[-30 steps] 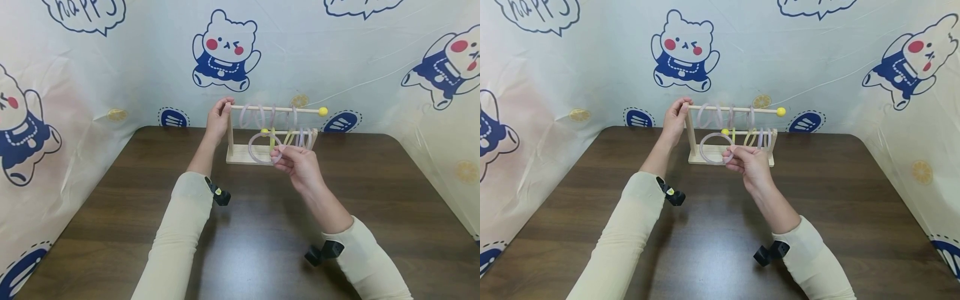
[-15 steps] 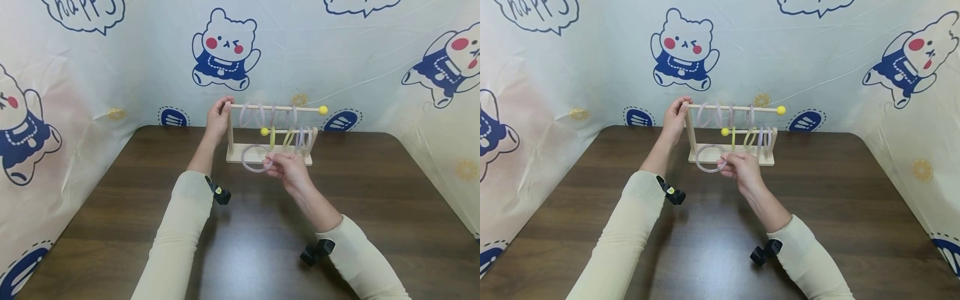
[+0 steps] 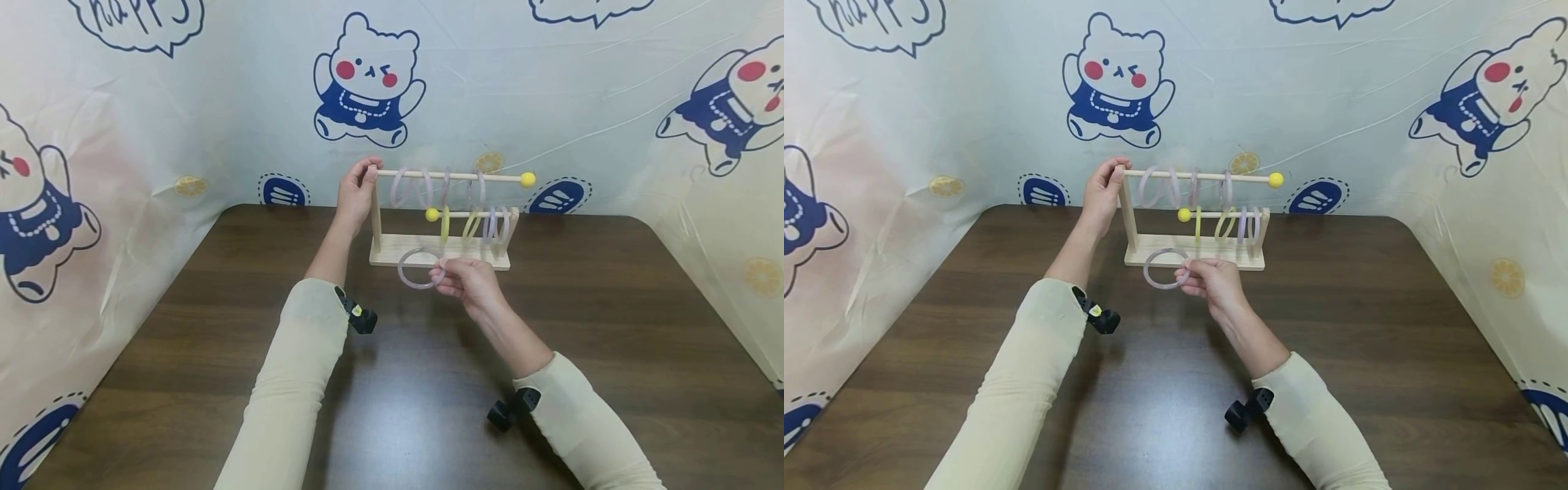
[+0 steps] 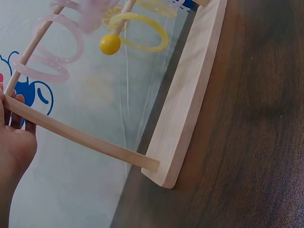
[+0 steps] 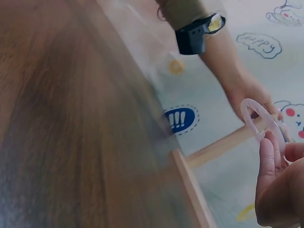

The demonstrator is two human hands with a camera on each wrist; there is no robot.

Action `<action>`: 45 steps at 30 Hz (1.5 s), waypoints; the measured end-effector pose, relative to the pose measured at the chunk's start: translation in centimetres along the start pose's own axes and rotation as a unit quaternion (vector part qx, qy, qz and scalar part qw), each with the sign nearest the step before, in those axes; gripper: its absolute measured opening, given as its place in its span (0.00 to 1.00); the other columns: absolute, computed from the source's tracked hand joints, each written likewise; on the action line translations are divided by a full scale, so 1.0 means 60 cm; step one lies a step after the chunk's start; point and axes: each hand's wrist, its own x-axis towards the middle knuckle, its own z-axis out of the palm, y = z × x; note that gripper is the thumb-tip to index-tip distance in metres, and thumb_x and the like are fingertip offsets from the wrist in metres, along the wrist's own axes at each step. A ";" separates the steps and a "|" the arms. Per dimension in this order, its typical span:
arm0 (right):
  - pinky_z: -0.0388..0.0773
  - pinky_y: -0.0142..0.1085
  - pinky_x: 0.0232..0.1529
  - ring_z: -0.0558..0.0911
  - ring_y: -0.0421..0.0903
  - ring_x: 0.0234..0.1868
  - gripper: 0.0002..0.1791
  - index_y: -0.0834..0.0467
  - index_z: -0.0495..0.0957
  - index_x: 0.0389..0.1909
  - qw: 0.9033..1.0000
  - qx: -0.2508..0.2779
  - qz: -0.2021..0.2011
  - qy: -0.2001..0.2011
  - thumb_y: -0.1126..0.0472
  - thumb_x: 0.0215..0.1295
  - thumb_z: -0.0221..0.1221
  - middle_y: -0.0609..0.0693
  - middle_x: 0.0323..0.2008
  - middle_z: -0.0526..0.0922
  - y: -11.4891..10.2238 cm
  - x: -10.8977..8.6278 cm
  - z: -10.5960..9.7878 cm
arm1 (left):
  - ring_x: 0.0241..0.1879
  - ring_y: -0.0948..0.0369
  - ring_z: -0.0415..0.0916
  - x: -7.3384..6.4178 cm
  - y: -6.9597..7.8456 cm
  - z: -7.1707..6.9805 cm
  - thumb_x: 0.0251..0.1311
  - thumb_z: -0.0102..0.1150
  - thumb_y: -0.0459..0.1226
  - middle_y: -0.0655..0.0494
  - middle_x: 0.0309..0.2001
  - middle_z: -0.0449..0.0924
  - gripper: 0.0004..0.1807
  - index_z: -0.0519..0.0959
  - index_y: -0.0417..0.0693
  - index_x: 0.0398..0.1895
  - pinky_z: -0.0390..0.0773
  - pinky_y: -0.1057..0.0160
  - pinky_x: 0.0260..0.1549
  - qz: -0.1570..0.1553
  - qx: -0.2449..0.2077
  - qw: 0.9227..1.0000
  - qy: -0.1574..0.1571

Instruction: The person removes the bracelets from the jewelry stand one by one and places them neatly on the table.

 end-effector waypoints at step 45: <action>0.78 0.30 0.25 0.81 0.39 0.20 0.19 0.80 0.68 0.50 0.989 -0.125 0.075 -0.006 0.71 0.61 0.54 0.52 0.21 0.82 0.069 0.028 -0.027 | 0.54 0.62 0.68 -0.002 0.004 0.001 0.66 0.45 0.43 0.53 0.53 0.74 0.18 0.73 0.44 0.53 0.65 0.68 0.54 -0.017 -0.004 1.000 0.000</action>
